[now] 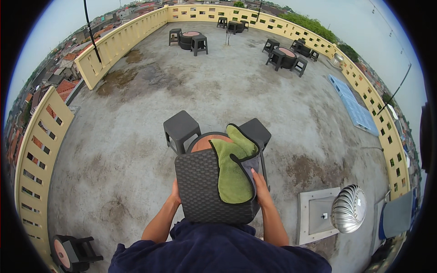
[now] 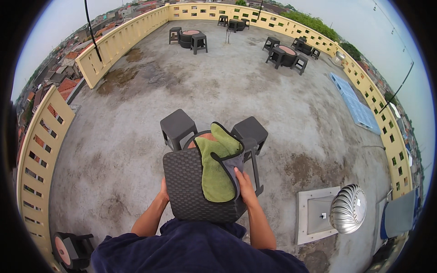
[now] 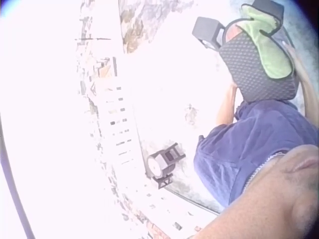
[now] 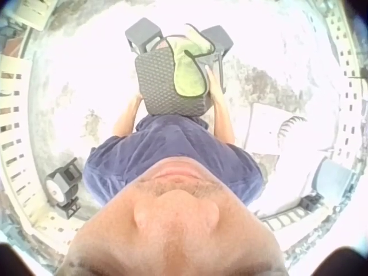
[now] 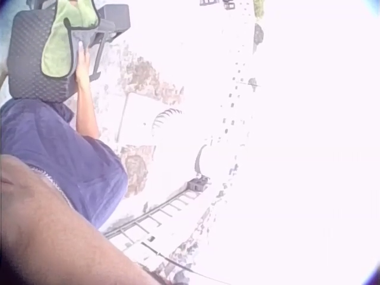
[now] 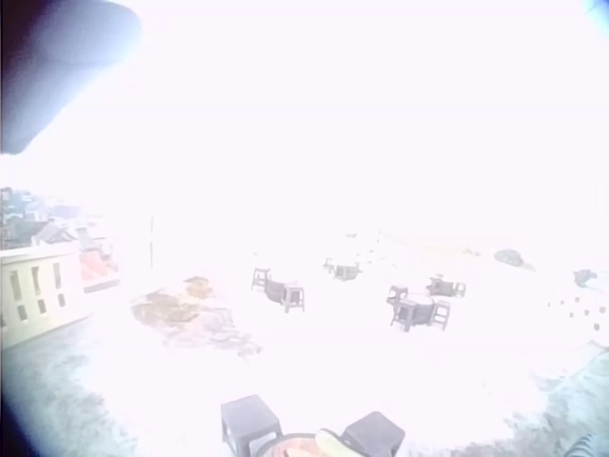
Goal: Cleaning a black plastic chair with a green cloth on a rooftop.
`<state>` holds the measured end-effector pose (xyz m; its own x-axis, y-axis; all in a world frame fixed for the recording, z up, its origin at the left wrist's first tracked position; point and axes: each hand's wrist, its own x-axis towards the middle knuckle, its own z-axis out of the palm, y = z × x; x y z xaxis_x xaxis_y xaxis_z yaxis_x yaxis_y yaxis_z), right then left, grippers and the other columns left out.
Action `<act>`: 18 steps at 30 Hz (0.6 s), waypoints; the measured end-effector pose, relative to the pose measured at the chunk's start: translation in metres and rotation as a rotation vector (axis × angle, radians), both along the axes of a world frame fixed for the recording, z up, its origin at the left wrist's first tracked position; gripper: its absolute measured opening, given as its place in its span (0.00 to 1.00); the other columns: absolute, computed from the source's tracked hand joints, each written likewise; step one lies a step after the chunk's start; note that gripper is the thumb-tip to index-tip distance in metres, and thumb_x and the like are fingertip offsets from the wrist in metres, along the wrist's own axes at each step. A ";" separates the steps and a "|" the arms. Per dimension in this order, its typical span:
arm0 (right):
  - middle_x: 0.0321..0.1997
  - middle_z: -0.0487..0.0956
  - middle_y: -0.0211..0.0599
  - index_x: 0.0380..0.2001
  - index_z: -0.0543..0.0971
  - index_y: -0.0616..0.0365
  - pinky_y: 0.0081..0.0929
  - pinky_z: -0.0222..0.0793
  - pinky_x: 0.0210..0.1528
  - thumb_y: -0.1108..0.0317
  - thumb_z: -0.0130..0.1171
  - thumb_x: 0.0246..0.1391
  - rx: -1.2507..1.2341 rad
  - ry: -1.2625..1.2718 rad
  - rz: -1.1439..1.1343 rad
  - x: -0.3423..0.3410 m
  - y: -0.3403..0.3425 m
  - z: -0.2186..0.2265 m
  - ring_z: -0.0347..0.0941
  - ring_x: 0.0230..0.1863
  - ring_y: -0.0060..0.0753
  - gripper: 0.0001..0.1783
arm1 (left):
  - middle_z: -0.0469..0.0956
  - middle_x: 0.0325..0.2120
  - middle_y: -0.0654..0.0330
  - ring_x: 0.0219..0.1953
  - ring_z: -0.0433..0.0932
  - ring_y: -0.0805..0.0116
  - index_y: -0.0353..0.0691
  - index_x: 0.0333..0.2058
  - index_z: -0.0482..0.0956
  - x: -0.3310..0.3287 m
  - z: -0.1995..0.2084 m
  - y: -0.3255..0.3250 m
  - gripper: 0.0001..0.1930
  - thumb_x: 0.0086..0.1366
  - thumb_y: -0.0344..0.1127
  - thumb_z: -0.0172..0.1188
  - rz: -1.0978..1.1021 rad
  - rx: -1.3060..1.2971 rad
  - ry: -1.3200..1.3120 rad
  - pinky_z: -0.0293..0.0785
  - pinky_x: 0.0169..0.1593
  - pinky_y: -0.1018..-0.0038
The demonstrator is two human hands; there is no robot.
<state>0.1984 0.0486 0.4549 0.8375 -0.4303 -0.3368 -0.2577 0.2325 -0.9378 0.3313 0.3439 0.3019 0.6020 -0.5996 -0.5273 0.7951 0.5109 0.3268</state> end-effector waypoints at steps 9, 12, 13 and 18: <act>0.65 0.67 0.52 0.64 0.60 0.71 0.35 0.55 0.68 0.49 0.49 0.66 -0.356 -0.154 0.006 -0.001 -0.019 -0.036 0.63 0.67 0.42 0.37 | 0.64 0.63 0.50 0.62 0.66 0.55 0.40 0.65 0.62 -0.017 0.128 -0.027 0.43 0.66 0.71 0.42 -0.076 0.273 -0.219 0.65 0.62 0.59; 0.70 0.52 0.64 0.66 0.57 0.67 0.46 0.49 0.69 0.46 0.56 0.60 -0.835 -0.039 0.014 -0.001 0.020 -0.069 0.51 0.69 0.65 0.43 | 0.64 0.63 0.50 0.63 0.66 0.55 0.39 0.65 0.62 -0.021 0.130 -0.025 0.42 0.67 0.70 0.41 -0.094 0.365 -0.197 0.62 0.64 0.59; 0.68 0.56 0.64 0.66 0.57 0.66 0.47 0.49 0.69 0.44 0.58 0.57 -0.974 0.021 0.078 -0.004 0.032 -0.067 0.53 0.68 0.65 0.45 | 0.65 0.63 0.50 0.63 0.66 0.55 0.39 0.65 0.63 -0.022 0.127 -0.022 0.42 0.67 0.71 0.41 -0.089 0.355 -0.180 0.62 0.64 0.59; 0.51 0.73 0.49 0.50 0.75 0.60 0.47 0.59 0.59 0.57 0.63 0.54 -1.065 -0.202 0.114 0.005 0.042 -0.063 0.66 0.55 0.55 0.24 | 0.67 0.62 0.51 0.63 0.66 0.57 0.40 0.64 0.65 -0.027 0.127 -0.021 0.42 0.67 0.71 0.40 -0.050 0.410 -0.090 0.63 0.64 0.59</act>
